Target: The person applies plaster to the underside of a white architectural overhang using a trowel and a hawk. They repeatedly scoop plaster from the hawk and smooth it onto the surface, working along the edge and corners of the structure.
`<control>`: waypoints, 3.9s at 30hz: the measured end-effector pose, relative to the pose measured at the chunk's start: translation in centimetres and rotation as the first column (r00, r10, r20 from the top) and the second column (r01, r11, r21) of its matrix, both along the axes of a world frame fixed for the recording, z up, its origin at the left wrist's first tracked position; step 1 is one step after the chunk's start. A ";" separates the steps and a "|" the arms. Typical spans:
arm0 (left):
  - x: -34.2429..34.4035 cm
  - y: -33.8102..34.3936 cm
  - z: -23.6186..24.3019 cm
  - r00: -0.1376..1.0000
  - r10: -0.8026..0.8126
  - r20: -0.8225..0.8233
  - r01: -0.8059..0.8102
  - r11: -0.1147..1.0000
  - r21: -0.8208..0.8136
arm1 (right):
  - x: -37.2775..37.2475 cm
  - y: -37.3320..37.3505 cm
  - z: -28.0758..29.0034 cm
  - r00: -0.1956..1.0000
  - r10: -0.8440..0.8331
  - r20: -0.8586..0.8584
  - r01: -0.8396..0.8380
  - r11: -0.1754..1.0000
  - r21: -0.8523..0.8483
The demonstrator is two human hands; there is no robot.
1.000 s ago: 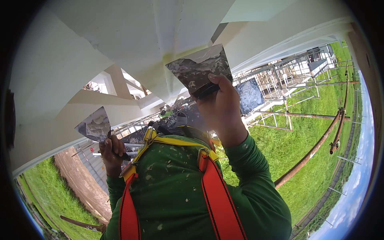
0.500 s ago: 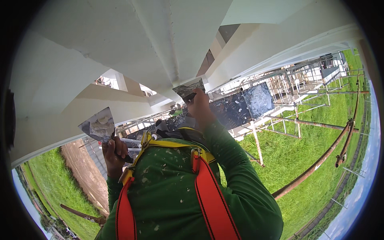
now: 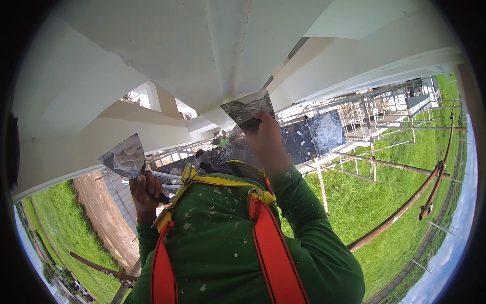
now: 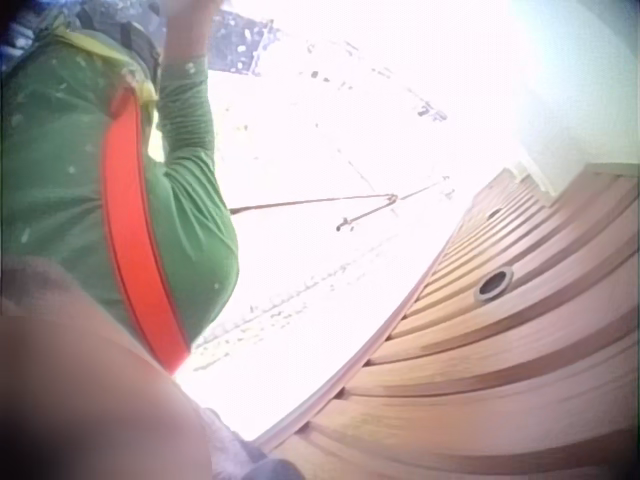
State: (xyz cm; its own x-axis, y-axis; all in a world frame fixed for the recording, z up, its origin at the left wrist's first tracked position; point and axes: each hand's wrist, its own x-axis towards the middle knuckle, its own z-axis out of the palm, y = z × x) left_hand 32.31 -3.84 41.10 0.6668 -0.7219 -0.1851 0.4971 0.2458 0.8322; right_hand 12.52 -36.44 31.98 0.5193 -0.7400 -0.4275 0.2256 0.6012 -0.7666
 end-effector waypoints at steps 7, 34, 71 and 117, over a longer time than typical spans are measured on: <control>0.1 -0.2 -0.3 1.000 0.000 0.020 0.000 1.000 -0.013 | -2.4 -1.4 -7.4 0.973 -0.102 -0.209 0.156 0.952 0.264; 0.7 0.3 -0.1 0.999 -0.044 0.018 0.044 0.999 -0.007 | 0.7 -6.5 -4.6 0.939 0.087 0.333 -0.316 0.603 0.732; 0.4 0.6 -1.6 1.000 -0.002 0.027 0.002 1.000 -0.023 | 4.2 -2.6 1.4 0.981 -0.192 0.030 0.157 0.875 0.457; 0.3 0.2 -0.5 0.999 0.030 -0.032 -0.030 0.999 0.012 | 3.1 -2.2 -4.6 0.981 -0.185 0.054 0.130 0.845 0.519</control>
